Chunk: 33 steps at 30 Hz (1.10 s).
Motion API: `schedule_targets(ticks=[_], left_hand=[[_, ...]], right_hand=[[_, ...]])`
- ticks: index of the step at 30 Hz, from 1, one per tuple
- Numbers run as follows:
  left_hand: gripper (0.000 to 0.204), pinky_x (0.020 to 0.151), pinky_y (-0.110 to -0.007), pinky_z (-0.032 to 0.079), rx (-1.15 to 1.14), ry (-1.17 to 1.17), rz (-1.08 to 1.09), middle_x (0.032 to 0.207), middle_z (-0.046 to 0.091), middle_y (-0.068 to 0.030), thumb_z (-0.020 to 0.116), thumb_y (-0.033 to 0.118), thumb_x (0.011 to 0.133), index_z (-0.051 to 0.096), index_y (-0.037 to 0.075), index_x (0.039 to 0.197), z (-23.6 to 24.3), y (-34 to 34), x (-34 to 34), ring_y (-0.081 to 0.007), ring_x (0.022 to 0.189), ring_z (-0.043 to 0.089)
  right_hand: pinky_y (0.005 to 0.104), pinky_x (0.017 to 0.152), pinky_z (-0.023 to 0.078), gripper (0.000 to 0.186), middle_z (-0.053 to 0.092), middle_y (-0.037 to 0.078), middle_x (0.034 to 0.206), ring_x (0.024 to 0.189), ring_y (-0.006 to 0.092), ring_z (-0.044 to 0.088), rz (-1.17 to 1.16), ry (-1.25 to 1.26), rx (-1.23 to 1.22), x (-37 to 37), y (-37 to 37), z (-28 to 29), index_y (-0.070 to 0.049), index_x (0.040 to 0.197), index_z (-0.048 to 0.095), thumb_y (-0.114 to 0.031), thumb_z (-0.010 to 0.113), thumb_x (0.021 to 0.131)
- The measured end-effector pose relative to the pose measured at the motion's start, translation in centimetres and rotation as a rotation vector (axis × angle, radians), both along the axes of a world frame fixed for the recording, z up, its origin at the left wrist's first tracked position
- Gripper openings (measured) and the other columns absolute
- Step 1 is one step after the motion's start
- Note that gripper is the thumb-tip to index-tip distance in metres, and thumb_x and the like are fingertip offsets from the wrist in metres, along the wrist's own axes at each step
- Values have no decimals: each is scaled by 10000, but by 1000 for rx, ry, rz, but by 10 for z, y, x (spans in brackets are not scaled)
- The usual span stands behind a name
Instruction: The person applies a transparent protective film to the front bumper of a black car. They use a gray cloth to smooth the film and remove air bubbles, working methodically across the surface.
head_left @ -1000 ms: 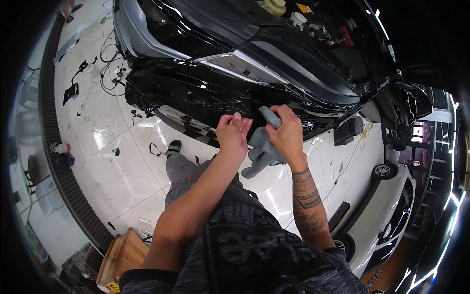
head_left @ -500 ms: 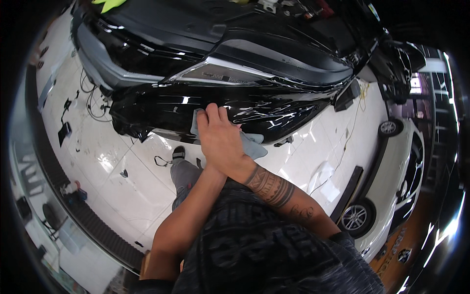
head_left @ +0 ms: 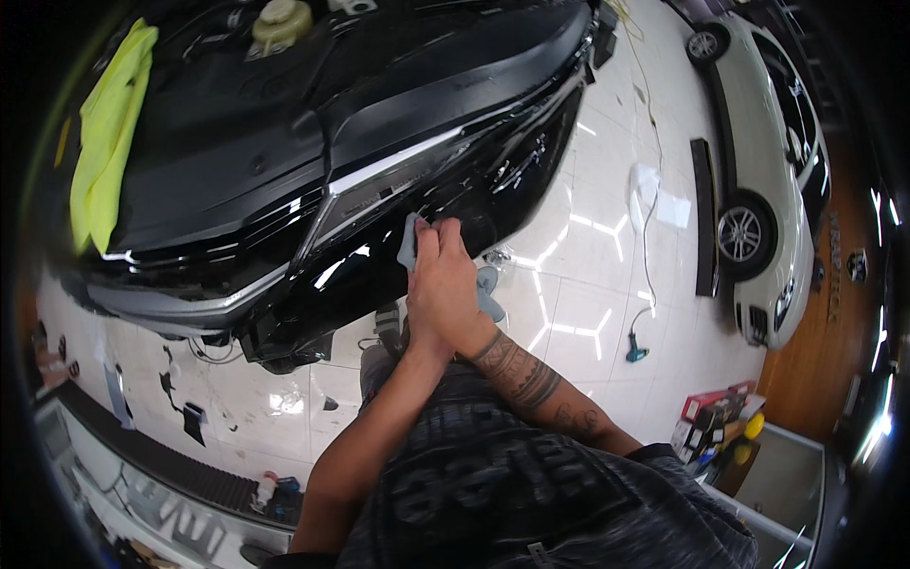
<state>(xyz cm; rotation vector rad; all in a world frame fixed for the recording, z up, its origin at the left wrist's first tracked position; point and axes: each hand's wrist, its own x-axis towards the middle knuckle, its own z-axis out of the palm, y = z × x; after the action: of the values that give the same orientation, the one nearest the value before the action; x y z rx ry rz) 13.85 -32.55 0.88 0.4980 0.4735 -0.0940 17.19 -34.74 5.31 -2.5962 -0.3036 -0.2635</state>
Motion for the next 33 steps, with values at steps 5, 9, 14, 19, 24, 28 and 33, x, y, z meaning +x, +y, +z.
schedule_targets(ticks=[5,9,14,19,24,28,33], left_hand=[[268,781,-353,513,766,-3,-374,971,631,-76,577,41,892,586,44,1160,6,55,-20,-239,865,630],[288,822,-362,481,1687,-518,-96,1061,612,-133,557,-30,861,627,12,1137,68,96,-3,-314,953,596],[470,955,-412,406,2261,-620,-126,1243,516,-123,550,2,836,503,12,1304,84,100,24,-298,1156,498],[431,918,-391,426,2494,-616,-141,1163,540,-119,537,72,850,502,-5,1272,75,89,28,-278,1087,524],[105,784,-378,491,2561,-524,-249,906,588,-82,553,106,838,597,56,920,88,81,52,-255,908,593],[98,737,-373,533,2633,-601,-339,897,606,-85,563,94,829,598,58,913,96,84,58,-256,884,623],[79,721,-410,551,2563,-574,-314,901,627,-110,571,80,837,579,46,908,95,70,56,-295,874,646]], right_hand=[[479,723,471,416,507,250,1010,870,446,547,-202,31,240,5,-6,8,58,1108,506,35,633,712],[524,725,489,346,526,254,1008,856,456,587,-342,40,209,12,-22,-1,50,1062,523,-53,655,759],[471,733,496,259,572,230,925,817,409,599,-365,219,645,22,-49,-3,45,1019,563,-63,618,790],[421,728,514,241,604,200,887,803,379,616,-328,53,735,-3,-64,-9,59,1009,549,-11,535,779],[462,678,515,211,450,242,1034,878,402,549,-102,-89,162,-16,10,-13,52,978,474,-18,547,793],[478,680,513,219,453,256,989,832,428,575,-277,5,218,8,-21,-2,53,956,452,-8,575,786],[475,688,491,314,507,203,975,823,404,562,-301,221,888,19,-106,-41,30,1039,543,-29,627,742]])
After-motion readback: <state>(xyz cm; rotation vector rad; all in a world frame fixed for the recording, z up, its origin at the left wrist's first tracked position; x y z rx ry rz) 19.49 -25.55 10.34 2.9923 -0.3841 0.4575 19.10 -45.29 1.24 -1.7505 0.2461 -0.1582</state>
